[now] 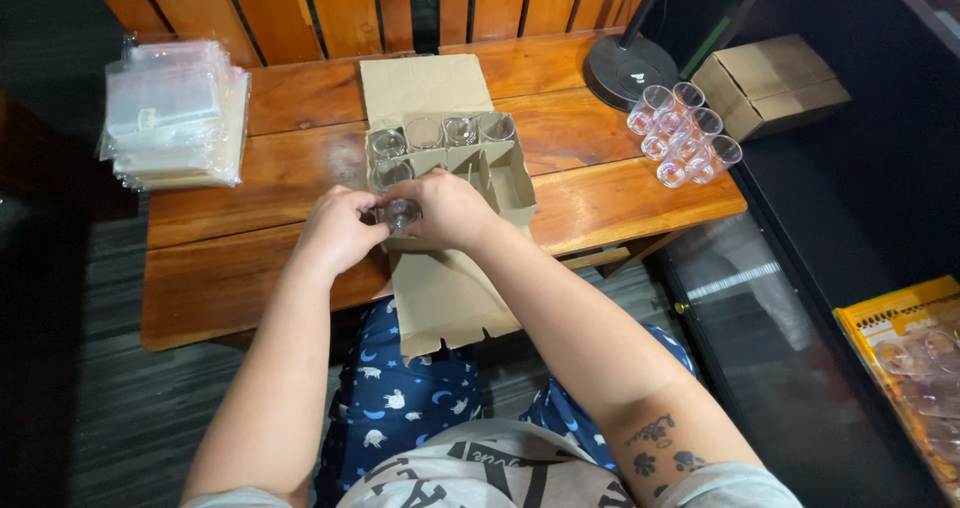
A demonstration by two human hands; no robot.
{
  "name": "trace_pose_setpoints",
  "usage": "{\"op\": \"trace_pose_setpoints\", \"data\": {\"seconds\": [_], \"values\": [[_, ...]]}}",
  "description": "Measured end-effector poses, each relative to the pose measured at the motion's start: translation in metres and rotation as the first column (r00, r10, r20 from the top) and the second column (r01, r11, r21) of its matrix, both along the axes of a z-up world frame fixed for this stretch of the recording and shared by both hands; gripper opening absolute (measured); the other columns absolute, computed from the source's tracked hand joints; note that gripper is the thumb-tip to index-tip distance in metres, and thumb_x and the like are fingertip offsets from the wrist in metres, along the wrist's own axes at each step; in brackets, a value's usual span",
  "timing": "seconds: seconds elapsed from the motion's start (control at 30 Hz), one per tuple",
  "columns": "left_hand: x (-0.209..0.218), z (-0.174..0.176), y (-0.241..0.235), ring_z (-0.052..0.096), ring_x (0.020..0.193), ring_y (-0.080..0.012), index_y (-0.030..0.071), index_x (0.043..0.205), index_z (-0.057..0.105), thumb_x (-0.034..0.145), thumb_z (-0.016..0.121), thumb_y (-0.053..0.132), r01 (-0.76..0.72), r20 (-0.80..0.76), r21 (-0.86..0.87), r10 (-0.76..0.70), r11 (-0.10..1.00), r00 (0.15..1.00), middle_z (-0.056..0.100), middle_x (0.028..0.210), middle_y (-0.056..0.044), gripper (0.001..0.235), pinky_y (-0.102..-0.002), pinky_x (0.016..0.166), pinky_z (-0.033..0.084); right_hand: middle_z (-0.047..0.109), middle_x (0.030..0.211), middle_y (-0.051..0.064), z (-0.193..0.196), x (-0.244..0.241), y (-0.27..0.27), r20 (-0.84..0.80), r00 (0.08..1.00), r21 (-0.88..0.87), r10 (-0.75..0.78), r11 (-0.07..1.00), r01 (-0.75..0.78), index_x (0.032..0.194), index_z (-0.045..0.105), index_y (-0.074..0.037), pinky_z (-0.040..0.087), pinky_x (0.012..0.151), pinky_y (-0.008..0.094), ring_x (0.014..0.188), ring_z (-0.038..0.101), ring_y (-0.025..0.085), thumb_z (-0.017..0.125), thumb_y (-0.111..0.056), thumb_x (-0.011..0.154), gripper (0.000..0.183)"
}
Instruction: The person opens a cardboard box containing small clear glasses and removes them one by one, placing them on a wooden bench. After removing all glasses, the person folds the empty box.
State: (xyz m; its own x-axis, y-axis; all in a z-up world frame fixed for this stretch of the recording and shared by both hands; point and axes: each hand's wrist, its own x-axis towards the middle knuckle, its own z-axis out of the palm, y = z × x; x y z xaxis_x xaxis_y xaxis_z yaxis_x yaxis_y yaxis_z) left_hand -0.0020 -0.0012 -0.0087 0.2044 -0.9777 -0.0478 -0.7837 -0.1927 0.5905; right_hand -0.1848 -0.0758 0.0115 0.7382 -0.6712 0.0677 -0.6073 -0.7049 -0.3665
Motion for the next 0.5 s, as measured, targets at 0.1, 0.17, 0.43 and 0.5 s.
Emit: {"op": "trace_pose_setpoints", "data": {"seconds": [0.1, 0.17, 0.43, 0.5], "values": [[0.003, -0.010, 0.000, 0.067, 0.108, -0.0290, 0.017, 0.115, 0.078, 0.073, 0.081, 0.036, -0.015, -0.008, -0.034, 0.015, 0.999, 1.000, 0.067, 0.108, -0.009, 0.046, -0.043, 0.100, 0.053, 0.076, 0.111, 0.008, 0.000, 0.000, 0.001, -0.002, 1.000, 0.014, 0.000, 1.000, 0.000, 0.129, 0.071, -0.027, 0.058, 0.100, 0.042, 0.115, 0.068, 0.030, 0.088, -0.026, 0.077, 0.054], [0.002, -0.011, 0.001, 0.067, 0.108, -0.0274, 0.017, 0.114, 0.078, 0.073, 0.082, 0.036, -0.028, -0.016, -0.041, 0.027, 0.999, 0.999, 0.067, 0.107, -0.008, 0.046, -0.042, 0.099, 0.054, 0.075, 0.111, 0.009, 0.003, 0.000, 0.004, 0.000, 1.000, 0.013, -0.003, 1.000, 0.003, 0.129, 0.070, -0.028, 0.059, 0.100, 0.042, 0.115, 0.068, 0.030, 0.088, -0.028, 0.077, 0.055], [-0.009, -0.005, 0.004, 0.068, 0.111, -0.0248, 0.018, 0.118, 0.078, 0.076, 0.083, 0.034, -0.077, -0.110, -0.069, 0.069, 0.995, 0.992, 0.067, 0.111, -0.006, 0.045, -0.038, 0.096, 0.055, 0.073, 0.106, 0.005, 0.004, -0.008, 0.007, 0.063, 0.998, -0.033, -0.004, 0.999, 0.006, 0.123, 0.071, -0.029, 0.058, 0.098, 0.042, 0.113, 0.065, 0.027, 0.082, -0.037, 0.078, 0.047], [-0.011, -0.003, 0.004, 0.067, 0.113, -0.0250, 0.015, 0.122, 0.076, 0.080, 0.084, 0.033, -0.085, -0.140, -0.095, 0.071, 0.992, 0.988, 0.066, 0.114, -0.005, 0.046, -0.038, 0.096, 0.055, 0.073, 0.107, 0.004, 0.002, -0.011, 0.003, 0.157, 0.987, -0.062, 0.024, 0.998, -0.015, 0.123, 0.070, -0.028, 0.058, 0.095, 0.043, 0.111, 0.065, 0.026, 0.083, -0.037, 0.076, 0.050]]}}
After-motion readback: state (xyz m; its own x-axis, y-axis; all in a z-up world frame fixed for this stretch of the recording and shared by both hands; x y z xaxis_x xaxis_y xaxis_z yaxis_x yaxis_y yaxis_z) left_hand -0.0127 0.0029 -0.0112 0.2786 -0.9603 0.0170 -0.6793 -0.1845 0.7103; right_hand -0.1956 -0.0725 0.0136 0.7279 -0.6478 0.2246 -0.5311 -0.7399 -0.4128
